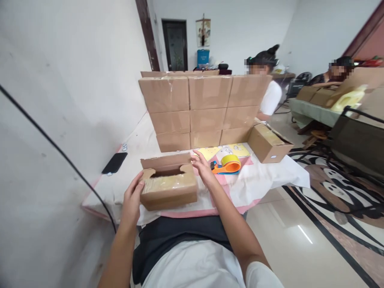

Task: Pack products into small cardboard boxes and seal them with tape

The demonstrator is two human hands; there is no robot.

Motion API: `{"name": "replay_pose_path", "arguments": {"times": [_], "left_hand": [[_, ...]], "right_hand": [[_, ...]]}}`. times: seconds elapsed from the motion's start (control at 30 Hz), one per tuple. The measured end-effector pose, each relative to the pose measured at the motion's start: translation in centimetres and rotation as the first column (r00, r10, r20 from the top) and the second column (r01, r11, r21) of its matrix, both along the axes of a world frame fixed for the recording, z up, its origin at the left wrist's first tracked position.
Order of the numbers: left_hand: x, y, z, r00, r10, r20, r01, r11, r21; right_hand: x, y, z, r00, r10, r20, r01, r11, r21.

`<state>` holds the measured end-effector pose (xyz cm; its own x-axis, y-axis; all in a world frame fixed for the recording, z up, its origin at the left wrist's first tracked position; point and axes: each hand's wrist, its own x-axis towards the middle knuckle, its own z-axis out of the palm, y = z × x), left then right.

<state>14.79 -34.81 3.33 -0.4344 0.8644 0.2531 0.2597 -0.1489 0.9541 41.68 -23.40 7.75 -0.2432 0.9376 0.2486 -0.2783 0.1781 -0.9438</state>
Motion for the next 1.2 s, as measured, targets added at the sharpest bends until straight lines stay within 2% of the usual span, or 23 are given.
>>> {"name": "replay_pose_path", "arguments": {"times": [0.07, 0.13, 0.17, 0.2, 0.23, 0.27, 0.3, 0.33, 0.37, 0.4, 0.43, 0.47, 0.53, 0.6, 0.7, 0.8, 0.9, 0.97, 1.03, 1.1, 1.17, 1.2], "left_hand": [[1.3, 0.1, 0.4, 0.991, 0.125, -0.037, -0.124, 0.992, 0.030], [2.2, -0.1, 1.2, 0.936, 0.252, -0.246, -0.215, 0.962, 0.168], [2.4, -0.3, 1.8, 0.870, 0.289, -0.398, -0.196, 0.946, 0.258], [2.5, -0.4, 2.3, 0.775, 0.282, -0.566, -0.101, 0.939, 0.329], [2.6, -0.5, 2.9, 0.650, 0.231, -0.724, 0.049, 0.938, 0.343], [2.6, -0.5, 3.4, 0.508, 0.150, -0.848, 0.205, 0.935, 0.289], [2.6, -0.5, 3.9, 0.370, 0.060, -0.927, 0.325, 0.927, 0.189], [2.6, -0.4, 4.3, 0.259, -0.024, -0.965, 0.387, 0.918, 0.081], [2.7, -0.2, 4.6, 0.190, -0.086, -0.978, 0.395, 0.918, -0.004], [2.9, 0.0, 4.9, 0.161, -0.132, -0.978, 0.366, 0.928, -0.065], [3.2, 0.2, 5.2, 0.157, -0.172, -0.973, 0.321, 0.940, -0.114], [3.6, 0.4, 5.5, 0.165, -0.211, -0.964, 0.280, 0.947, -0.159], [4.7, 1.0, 6.1, 0.210, -0.268, -0.940, 0.212, 0.951, -0.224], [5.8, 1.8, 6.4, 0.288, -0.262, -0.921, 0.162, 0.961, -0.223], [6.5, 3.7, 6.1, 0.410, -0.176, -0.895, 0.147, 0.981, -0.125], [5.9, 5.5, 4.9, 0.497, -0.073, -0.865, 0.226, 0.973, 0.048], [6.5, 5.6, 4.0, 0.579, 0.023, -0.815, 0.292, 0.927, 0.234], [8.7, 4.5, 3.9, 0.616, 0.039, -0.787, 0.306, 0.908, 0.285], [12.0, 2.8, 4.0, 0.627, -0.021, -0.779, 0.348, 0.902, 0.255], [15.4, 1.4, 4.1, 0.664, -0.162, -0.730, 0.429, 0.882, 0.194], [17.8, 0.5, 4.0, 0.743, -0.265, -0.615, 0.453, 0.875, 0.169], [18.6, 0.2, 3.9, 0.777, -0.289, -0.559, 0.447, 0.879, 0.166]], "right_hand": [[0.2, -0.4, 0.6, 0.998, -0.001, 0.059, -0.006, 0.993, 0.122], [0.9, -1.5, 0.9, 0.967, 0.008, 0.253, -0.078, 0.960, 0.268], [1.5, -2.2, 0.8, 0.939, -0.024, 0.344, -0.097, 0.939, 0.331], [2.2, -2.9, 0.4, 0.915, -0.100, 0.390, -0.068, 0.917, 0.393], [3.2, -3.5, -0.3, 0.900, -0.219, 0.375, 0.028, 0.891, 0.453], [4.4, -4.0, -1.3, 0.877, -0.377, 0.296, 0.201, 0.850, 0.487], [5.6, -4.2, -2.4, 0.812, -0.556, 0.177, 0.433, 0.777, 0.457], [6.9, -4.1, -3.7, 0.690, -0.720, 0.070, 0.657, 0.664, 0.357], [8.2, -3.7, -4.9, 0.547, -0.837, 0.012, 0.815, 0.536, 0.218], [9.4, -3.1, -5.9, 0.433, -0.902, 0.003, 0.898, 0.431, 0.086], [10.4, -2.3, -6.7, 0.377, -0.926, 0.023, 0.926, 0.377, -0.007], [11.3, -1.4, -7.3, 0.376, -0.925, 0.048, 0.926, 0.374, -0.049], [12.2, 0.7, -7.5, 0.451, -0.888, 0.089, 0.893, 0.450, -0.031], [12.4, 2.7, -7.0, 0.512, -0.848, 0.136, 0.856, 0.517, 0.003], [12.0, 4.9, -5.8, 0.560, -0.792, 0.244, 0.805, 0.589, 0.063], [11.5, 5.5, -4.9, 0.615, -0.727, 0.305, 0.733, 0.670, 0.116], [10.6, 3.1, -4.5, 0.690, -0.673, 0.268, 0.655, 0.737, 0.166], [9.5, 0.1, -4.4, 0.723, -0.656, 0.214, 0.621, 0.754, 0.213], [8.1, -3.1, -4.3, 0.765, -0.625, 0.155, 0.569, 0.769, 0.293], [7.2, -5.7, -4.1, 0.810, -0.579, 0.094, 0.506, 0.770, 0.389], [7.2, -7.2, -3.7, 0.796, -0.604, 0.029, 0.540, 0.731, 0.416], [7.6, -7.5, -3.5, 0.753, -0.657, -0.004, 0.605, 0.691, 0.395]]}}
